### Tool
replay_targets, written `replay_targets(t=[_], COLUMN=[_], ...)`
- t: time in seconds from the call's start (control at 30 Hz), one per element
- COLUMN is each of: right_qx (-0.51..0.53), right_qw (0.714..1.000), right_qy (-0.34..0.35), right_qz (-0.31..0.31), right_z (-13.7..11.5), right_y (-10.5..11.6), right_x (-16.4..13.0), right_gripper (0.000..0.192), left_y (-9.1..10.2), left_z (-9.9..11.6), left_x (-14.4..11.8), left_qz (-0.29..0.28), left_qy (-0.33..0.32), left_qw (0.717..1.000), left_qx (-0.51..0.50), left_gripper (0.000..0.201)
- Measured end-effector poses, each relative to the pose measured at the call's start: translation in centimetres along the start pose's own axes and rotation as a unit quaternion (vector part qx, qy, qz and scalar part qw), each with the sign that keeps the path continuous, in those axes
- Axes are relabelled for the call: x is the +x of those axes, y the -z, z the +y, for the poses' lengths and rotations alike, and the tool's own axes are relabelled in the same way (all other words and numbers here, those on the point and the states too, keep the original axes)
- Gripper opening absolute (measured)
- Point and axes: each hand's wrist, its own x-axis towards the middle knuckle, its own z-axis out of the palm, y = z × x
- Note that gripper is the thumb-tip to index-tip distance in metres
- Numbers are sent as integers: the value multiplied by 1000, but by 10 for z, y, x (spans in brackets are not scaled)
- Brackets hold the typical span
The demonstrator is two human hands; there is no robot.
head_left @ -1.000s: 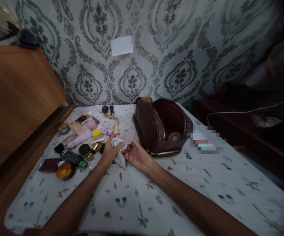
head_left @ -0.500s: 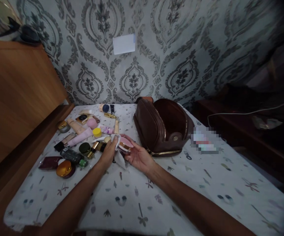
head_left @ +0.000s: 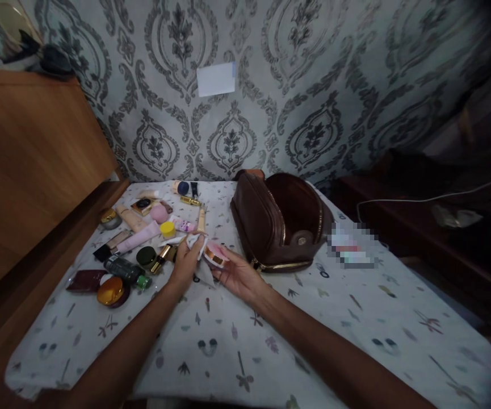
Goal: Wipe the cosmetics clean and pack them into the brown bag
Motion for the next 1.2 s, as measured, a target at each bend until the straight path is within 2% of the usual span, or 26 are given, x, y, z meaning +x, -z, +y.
replay_targets(t=[0.1, 0.2, 0.33, 0.5, 0.73, 0.87, 0.97, 1.1, 1.2], right_qx=[9, 29, 28, 31, 45, 47, 44, 51, 53], right_qw=[1000, 999, 999, 999, 999, 998, 997, 997, 997], right_qy=[1, 14, 16, 22, 9, -17, -29, -27, -25], right_qz=[-1, -5, -9, 6, 23, 43, 48, 50, 46], right_z=[-1, -2, -1, 0, -3, -3, -2, -4, -4], right_y=[0, 1, 5, 6, -3, 0, 0, -7, -12], right_x=[1, 2, 5, 7, 3, 2, 1, -2, -4], right_gripper=[15, 19, 20, 20, 11, 8, 9, 13, 13], left_y=[-2, -2, 2, 3, -5, -5, -3, -1, -1], left_z=[3, 7, 8, 9, 16, 11, 8, 9, 12], left_x=[-2, -6, -5, -3, -10, -8, -5, -5, -7], left_qz=[-32, -102, -152, -146, -97, -58, -45, -112, -163], left_qy=[33, 63, 73, 52, 3, 9, 33, 89, 97], left_qw=[999, 993, 986, 988, 995, 998, 998, 990, 982], left_qx=[-7, -13, -7, 10, 30, 29, 18, 3, -2], left_gripper=[48, 58, 58, 57, 50, 39, 41, 55, 60])
